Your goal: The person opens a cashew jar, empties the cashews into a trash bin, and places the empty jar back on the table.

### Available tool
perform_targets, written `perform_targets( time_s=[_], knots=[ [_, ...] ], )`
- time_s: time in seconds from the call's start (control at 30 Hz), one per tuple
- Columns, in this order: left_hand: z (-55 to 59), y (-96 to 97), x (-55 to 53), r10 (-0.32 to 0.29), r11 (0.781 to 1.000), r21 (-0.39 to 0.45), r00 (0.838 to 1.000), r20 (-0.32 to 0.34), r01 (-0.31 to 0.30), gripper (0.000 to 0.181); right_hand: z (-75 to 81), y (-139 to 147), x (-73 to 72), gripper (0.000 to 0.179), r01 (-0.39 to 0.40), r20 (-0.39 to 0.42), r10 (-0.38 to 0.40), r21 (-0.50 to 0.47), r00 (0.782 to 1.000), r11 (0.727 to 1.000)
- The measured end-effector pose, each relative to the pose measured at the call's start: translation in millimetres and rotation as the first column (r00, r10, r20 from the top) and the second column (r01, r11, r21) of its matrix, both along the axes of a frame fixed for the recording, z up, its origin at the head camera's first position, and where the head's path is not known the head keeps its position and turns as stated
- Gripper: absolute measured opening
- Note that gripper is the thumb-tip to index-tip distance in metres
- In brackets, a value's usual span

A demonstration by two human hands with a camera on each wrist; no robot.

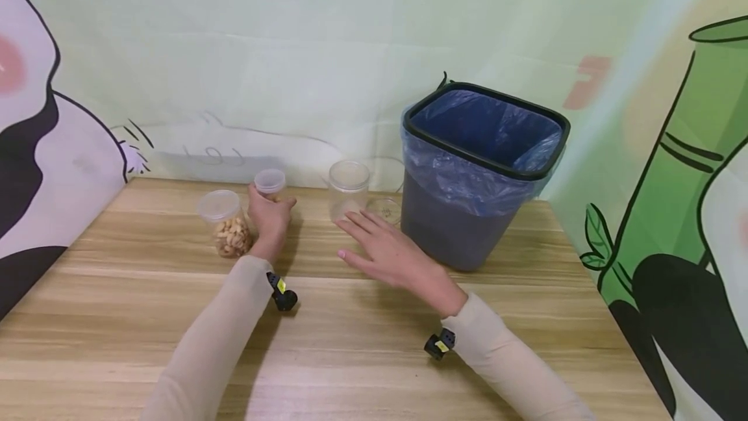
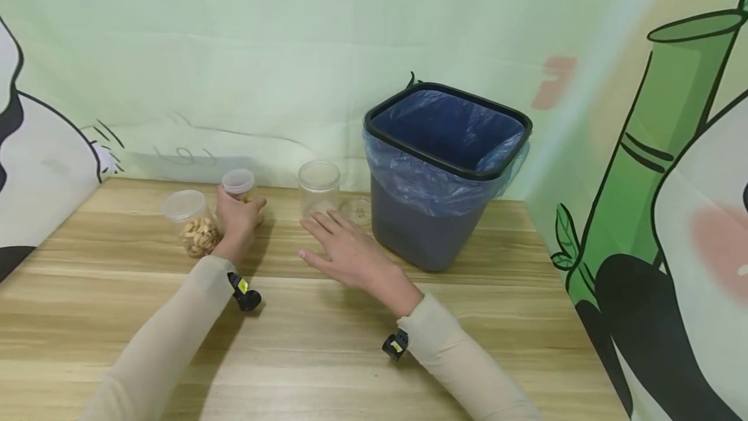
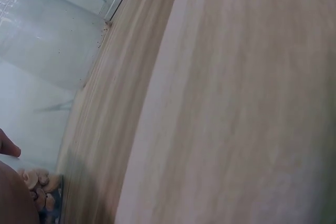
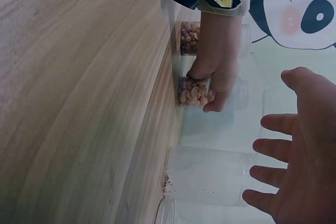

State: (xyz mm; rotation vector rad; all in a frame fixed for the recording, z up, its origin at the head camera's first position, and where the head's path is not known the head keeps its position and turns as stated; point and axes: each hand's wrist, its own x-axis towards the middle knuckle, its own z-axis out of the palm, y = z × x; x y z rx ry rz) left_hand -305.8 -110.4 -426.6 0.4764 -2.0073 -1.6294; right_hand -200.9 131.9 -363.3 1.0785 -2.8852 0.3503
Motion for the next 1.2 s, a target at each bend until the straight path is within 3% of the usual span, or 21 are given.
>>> perform_targets(
  time_s=[0.37, 0.73, 0.93, 1.2],
  knots=[
    [-0.2, -1.7, -1.2, -0.031, 0.999, 0.024, 0.999, -0.015, 0.031, 0.064, 0.8, 2.5, 0.3, 0.064, 0.009, -0.014, -0.009, 0.006, 1.0, 1.0],
    [3.0, -3.8, 7.0, -0.048, 0.999, 0.02, 0.998, 0.034, 0.047, 0.059, 2.7, 6.0, 0.9, 0.064, 0.012, -0.026, -0.012, -0.001, 1.0, 1.0],
    [5.7, -0.2, 15.8, -0.104, 0.994, -0.037, 0.993, 0.05, 0.106, 0.058, 3.0, 6.2, 0.6, 0.063, 0.002, -0.031, -0.002, -0.013, 1.0, 1.0],
    [12.8, 6.6, 26.1, -0.209, 0.978, 0.004, 0.977, 0.05, 0.209, 0.063, 4.4, 5.2, 0.3, 0.063, -0.003, -0.028, 0.002, -0.022, 1.0, 1.0]
  ],
)
